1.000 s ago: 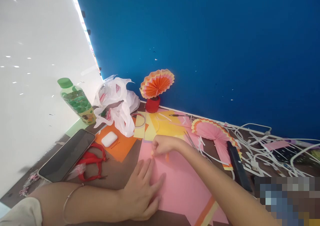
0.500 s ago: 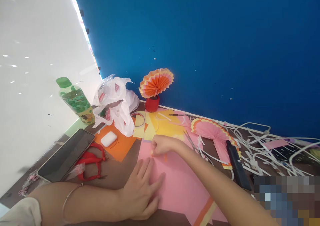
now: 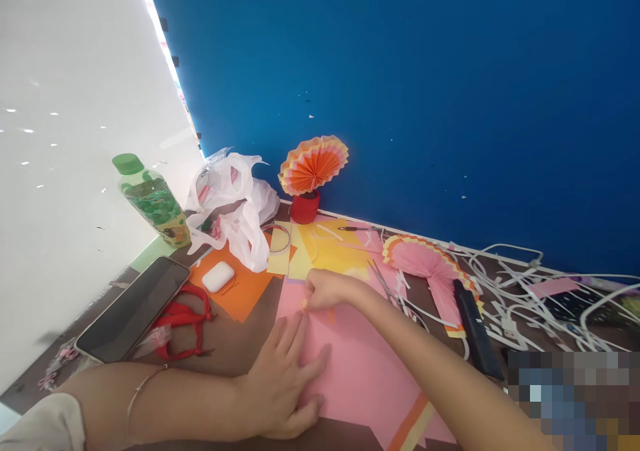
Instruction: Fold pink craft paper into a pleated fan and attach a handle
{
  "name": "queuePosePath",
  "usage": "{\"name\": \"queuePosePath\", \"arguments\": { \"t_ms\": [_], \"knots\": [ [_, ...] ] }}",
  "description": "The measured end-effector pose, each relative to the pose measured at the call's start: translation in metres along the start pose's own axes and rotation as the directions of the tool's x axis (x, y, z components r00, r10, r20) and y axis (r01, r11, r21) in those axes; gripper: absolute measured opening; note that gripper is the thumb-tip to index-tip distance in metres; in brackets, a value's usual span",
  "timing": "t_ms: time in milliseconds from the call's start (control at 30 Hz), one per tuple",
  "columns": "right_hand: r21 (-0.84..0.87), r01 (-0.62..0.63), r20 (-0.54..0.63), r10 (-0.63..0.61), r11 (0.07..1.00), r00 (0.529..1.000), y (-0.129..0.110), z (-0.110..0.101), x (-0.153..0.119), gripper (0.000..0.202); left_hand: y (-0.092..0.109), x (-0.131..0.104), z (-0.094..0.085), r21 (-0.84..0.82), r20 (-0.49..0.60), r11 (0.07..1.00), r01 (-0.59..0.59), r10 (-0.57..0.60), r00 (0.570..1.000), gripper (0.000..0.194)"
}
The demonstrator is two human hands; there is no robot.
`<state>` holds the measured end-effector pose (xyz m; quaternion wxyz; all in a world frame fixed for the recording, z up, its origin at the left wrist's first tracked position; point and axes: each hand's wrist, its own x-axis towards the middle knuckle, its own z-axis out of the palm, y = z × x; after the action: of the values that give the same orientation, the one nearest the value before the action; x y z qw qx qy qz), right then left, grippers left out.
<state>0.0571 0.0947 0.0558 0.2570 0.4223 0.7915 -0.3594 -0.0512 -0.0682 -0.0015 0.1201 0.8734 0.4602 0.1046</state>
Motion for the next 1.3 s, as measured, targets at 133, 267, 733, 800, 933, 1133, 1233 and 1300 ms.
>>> {"name": "queuePosePath", "arguments": {
  "t_ms": [133,267,733,800,933,1133,1233,1300],
  "knots": [
    [0.027,-0.021,0.014,0.020,0.999,1.000,0.000,0.000,0.001,0.006,-0.001,0.002,-0.001,0.023,0.003,1.000,-0.015,0.015,1.000,0.059],
    [0.059,-0.054,-0.012,0.055,0.997,0.998,0.001,-0.004,-0.002,0.008,-0.004,0.003,-0.003,0.047,-0.017,0.998,-0.039,0.040,0.999,0.060],
    [0.239,-0.109,-0.078,0.131,0.965,0.988,0.013,-0.010,-0.013,0.015,-0.007,0.005,-0.001,0.102,-0.071,0.992,-0.071,0.078,0.994,0.060],
    [0.260,-0.107,-0.074,0.131,0.960,0.989,0.015,-0.008,-0.012,0.015,-0.007,0.005,0.000,0.098,-0.073,0.993,-0.069,0.077,0.994,0.060],
    [0.287,-0.088,-0.080,0.116,0.954,0.990,0.015,-0.005,-0.013,0.013,-0.005,0.006,-0.001,0.076,-0.065,0.995,-0.060,0.065,0.996,0.059],
    [0.280,-0.071,-0.092,0.100,0.957,0.991,0.016,-0.002,-0.012,0.015,-0.005,0.006,0.000,0.049,-0.055,0.997,-0.059,0.061,0.997,0.061],
    [0.267,-0.070,-0.109,0.102,0.961,0.989,0.019,0.001,-0.010,0.014,-0.005,0.005,0.000,0.052,-0.046,0.997,-0.056,0.059,0.997,0.060],
    [0.269,-0.070,-0.117,0.104,0.961,0.988,0.020,0.003,-0.009,0.012,-0.005,0.005,-0.001,0.057,-0.041,0.997,-0.059,0.061,0.997,0.059]
  ]
}}
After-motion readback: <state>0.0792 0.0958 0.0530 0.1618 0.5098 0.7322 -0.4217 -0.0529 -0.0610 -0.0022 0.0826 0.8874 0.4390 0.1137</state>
